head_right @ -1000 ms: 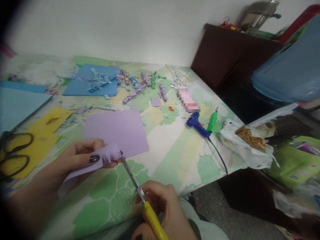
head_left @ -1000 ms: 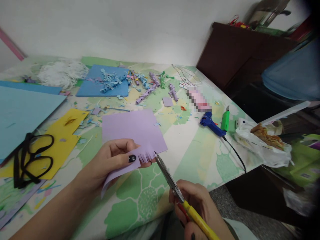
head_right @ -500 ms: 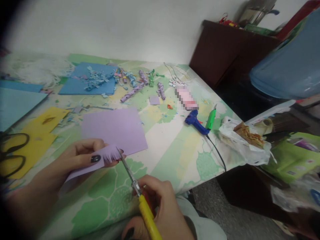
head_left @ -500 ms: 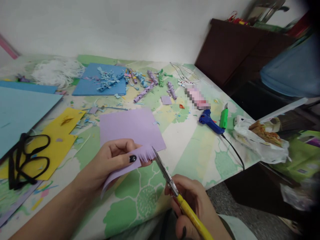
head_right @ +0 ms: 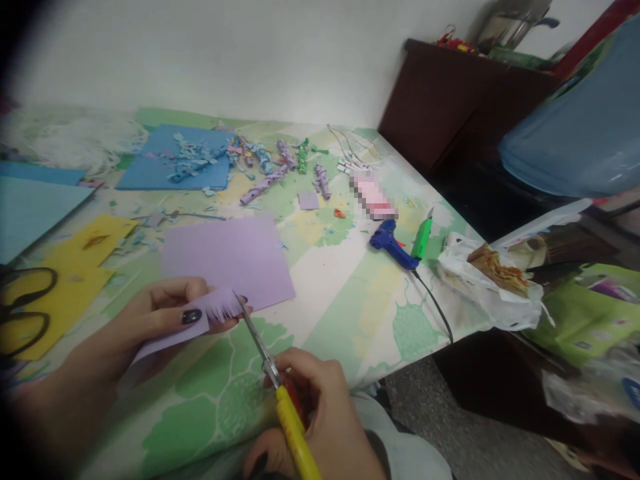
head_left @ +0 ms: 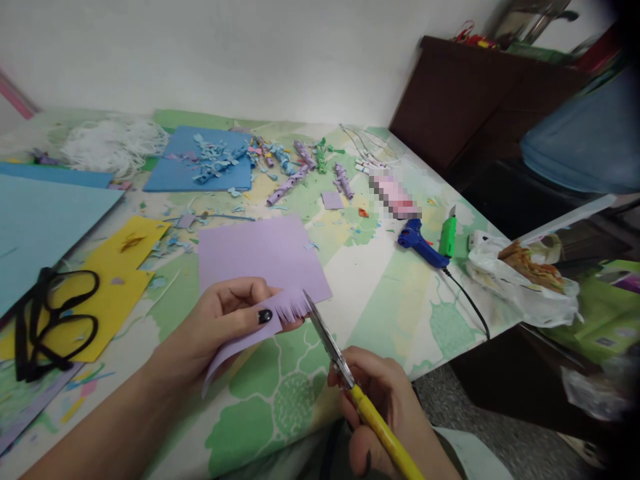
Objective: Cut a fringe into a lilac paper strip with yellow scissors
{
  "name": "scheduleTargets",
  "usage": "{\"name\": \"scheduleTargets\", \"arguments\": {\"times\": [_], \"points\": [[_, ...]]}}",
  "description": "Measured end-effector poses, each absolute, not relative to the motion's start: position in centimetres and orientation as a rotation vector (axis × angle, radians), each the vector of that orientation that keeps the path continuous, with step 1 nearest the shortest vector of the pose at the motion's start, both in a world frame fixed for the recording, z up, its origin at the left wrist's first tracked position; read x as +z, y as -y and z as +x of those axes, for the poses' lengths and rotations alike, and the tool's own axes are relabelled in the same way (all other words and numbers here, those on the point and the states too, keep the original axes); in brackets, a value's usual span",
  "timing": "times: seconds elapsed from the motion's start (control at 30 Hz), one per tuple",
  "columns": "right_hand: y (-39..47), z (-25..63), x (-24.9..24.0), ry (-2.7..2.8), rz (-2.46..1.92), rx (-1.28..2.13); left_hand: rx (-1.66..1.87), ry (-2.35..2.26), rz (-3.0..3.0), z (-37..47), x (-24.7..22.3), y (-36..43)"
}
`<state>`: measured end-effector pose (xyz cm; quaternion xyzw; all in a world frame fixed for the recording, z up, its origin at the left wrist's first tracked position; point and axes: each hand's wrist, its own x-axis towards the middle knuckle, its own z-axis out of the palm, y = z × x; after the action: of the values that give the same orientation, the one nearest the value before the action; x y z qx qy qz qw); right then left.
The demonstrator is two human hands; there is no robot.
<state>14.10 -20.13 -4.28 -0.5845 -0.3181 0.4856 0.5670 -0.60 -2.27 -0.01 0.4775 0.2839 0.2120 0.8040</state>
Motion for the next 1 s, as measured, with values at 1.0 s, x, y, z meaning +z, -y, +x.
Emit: {"name": "scheduleTargets", "arguments": {"times": [1.0], "points": [[19.72,13.93,-4.41,0.652,-1.343,1.195,0.450,-0.643,0.971,-0.29,0.27,2.48]]}}
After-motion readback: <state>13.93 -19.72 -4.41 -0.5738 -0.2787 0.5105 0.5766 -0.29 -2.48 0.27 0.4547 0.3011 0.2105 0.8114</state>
